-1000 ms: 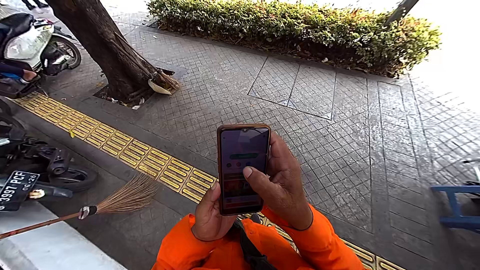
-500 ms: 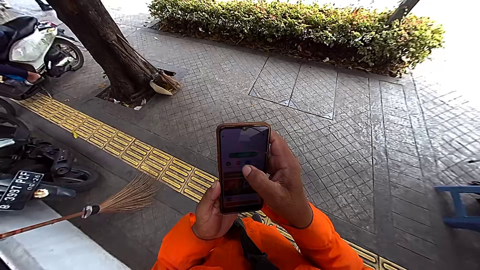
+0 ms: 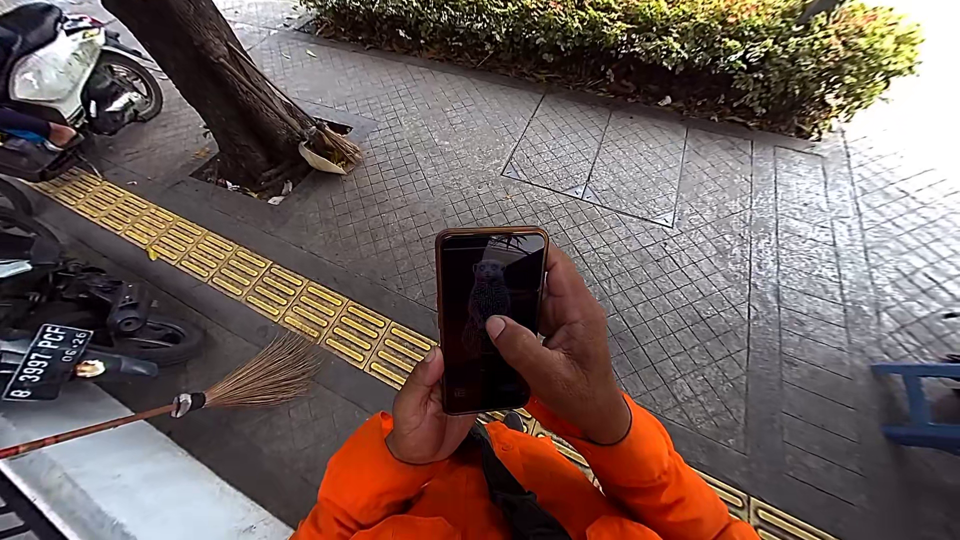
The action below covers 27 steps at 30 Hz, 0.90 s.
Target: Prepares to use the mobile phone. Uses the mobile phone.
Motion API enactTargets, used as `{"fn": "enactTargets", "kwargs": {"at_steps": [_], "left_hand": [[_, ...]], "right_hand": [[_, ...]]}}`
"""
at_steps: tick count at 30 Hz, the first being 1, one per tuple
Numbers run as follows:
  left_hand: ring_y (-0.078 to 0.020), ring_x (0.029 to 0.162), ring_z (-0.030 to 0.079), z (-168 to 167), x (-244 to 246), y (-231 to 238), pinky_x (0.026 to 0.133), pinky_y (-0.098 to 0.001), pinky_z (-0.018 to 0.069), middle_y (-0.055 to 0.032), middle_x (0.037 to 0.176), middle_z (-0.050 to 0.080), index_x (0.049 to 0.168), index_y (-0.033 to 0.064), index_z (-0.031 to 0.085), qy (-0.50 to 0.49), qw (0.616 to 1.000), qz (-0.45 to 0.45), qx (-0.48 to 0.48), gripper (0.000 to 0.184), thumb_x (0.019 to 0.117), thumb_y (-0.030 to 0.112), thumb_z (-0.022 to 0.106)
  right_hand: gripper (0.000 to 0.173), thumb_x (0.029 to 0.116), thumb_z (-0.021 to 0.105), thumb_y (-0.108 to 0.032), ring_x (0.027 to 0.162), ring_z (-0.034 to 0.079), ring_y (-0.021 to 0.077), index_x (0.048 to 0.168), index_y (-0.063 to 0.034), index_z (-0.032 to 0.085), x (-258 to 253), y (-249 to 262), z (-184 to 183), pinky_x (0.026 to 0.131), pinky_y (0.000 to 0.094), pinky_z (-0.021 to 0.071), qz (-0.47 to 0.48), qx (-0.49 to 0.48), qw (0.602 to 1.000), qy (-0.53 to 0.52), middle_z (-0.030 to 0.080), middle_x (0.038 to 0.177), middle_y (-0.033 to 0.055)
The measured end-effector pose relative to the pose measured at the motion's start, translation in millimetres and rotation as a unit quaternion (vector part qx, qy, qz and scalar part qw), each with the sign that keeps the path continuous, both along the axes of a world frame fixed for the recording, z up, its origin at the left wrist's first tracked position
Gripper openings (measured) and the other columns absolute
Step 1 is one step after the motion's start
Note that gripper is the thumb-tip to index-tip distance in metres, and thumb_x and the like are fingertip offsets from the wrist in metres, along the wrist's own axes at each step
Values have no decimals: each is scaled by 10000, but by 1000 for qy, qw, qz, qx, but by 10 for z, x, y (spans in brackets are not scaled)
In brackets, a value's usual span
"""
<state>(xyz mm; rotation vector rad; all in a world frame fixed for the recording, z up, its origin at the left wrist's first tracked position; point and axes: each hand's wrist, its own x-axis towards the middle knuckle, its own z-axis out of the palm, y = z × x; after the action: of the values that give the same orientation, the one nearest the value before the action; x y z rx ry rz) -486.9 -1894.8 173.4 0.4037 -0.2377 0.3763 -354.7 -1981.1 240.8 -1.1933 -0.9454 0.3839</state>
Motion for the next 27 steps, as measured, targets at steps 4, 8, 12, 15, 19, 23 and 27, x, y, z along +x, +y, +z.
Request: {"fn": "enactTargets", "kwargs": {"at_steps": [4,8,12,15,19,23,27], "left_hand": [[-245,1221,642,-2,8,9,1077,-447,490,-151,1265,690,1297,30,657,0,1000,0,-4,412,1045,328,527],[-266,1242,631,6,23,17,1095,-474,475,-160,1285,681,1308,28,652,-6,1000,-6,1,419,1049,327,517],[-251,1228,636,-5,20,16,1082,-456,482,-150,1271,687,1297,33,660,3,1000,-3,3,421,1047,339,515],[-248,1238,629,-6,16,19,1093,-453,473,-149,1280,683,1301,33,657,2,1000,-2,5,423,1046,340,518],[-261,1255,621,13,3,13,1098,-470,468,-151,1297,676,1313,44,651,-2,1000,4,14,418,1047,335,512],[-300,1278,609,46,3,-2,1113,-508,454,-173,1323,662,1341,35,632,-9,1000,3,16,443,1051,345,505],[-231,1238,635,-14,5,-103,1086,-451,481,-127,1280,693,1313,59,663,6,1000,22,21,447,1042,381,513]], "right_hand": [[485,946,573,-77,933,723,172,1405,17,451,39,-7,-8,763,333,647,14,17,1000,2,695,1093,95],[439,990,523,-102,915,709,140,1403,31,456,70,-26,-24,775,305,633,24,30,999,-7,690,1067,81],[438,994,513,-100,905,711,135,1409,27,450,76,-30,-37,769,300,632,26,34,999,-1,694,1057,78],[429,1017,496,-123,917,708,137,1420,18,455,78,-37,-50,782,308,630,30,38,999,3,694,1062,80],[408,1059,450,-196,906,701,123,1410,12,469,77,-35,-46,782,299,623,35,43,998,9,693,1064,75],[448,1083,400,-226,990,693,118,1450,25,455,87,-31,-49,848,296,612,39,47,998,6,694,1144,76],[460,1083,399,-219,1037,687,145,1433,72,467,118,-87,-96,909,313,598,50,62,997,15,687,1190,116]]}}
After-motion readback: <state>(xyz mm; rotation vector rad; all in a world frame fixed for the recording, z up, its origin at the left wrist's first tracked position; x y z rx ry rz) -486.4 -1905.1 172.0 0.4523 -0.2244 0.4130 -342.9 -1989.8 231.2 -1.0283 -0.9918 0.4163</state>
